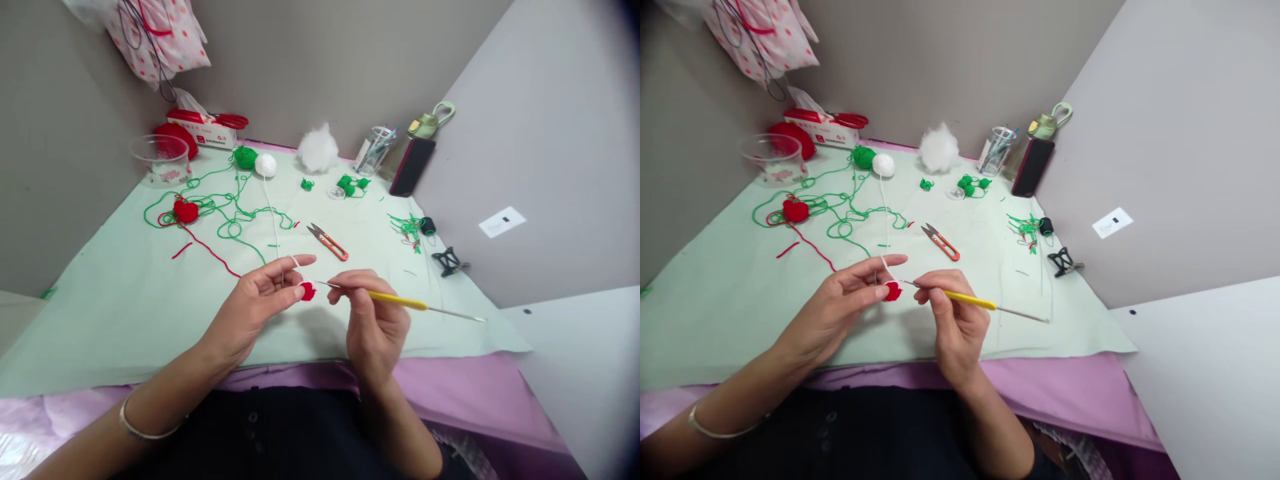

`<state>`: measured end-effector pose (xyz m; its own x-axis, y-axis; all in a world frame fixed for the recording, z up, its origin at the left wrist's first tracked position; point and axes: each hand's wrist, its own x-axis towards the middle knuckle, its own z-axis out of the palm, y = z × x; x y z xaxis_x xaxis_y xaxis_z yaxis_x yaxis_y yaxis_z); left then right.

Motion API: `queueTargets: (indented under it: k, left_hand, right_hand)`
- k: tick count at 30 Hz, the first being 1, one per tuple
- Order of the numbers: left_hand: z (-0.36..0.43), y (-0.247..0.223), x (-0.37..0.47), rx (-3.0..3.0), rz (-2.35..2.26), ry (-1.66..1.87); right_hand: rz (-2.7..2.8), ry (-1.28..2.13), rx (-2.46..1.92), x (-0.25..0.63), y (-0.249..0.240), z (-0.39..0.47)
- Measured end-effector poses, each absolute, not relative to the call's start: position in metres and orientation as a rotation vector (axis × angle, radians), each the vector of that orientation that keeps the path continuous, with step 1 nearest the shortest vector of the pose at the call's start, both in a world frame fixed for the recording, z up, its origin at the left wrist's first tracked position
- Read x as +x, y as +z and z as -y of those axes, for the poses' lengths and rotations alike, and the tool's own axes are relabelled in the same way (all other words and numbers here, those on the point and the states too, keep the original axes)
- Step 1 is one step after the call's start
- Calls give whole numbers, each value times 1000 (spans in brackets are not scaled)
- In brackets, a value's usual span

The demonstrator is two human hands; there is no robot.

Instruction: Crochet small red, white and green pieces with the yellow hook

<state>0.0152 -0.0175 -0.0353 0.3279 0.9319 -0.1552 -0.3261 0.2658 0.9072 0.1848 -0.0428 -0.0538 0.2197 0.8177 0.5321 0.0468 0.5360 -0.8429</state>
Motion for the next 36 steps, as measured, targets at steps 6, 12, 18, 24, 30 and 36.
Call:
queueTargets:
  k: [6, 12, 18, 24, 30, 36]
  left_hand:
    - [18, -33, 12, 961, -787, 957]
    - [18, -36, 17, 1020, -736, 937]
    - [17, -36, 21, 933, -690, 964]
    - [16, -37, 19, 978, -710, 955]
    - [17, -36, 17, 999, -726, 938]
    - [20, -36, 17, 1046, -767, 964]
  right_hand:
    - [1189, 774, -812, 191, -49, 43]
    - [1233, 859, -776, 187, -54, 40]
    - [1237, 862, -772, 186, -57, 40]
    - [1099, 1033, -718, 188, -53, 38]
    - [1116, 1081, -676, 192, -50, 37]
    - [1441, 673, -769, 197, -49, 47]
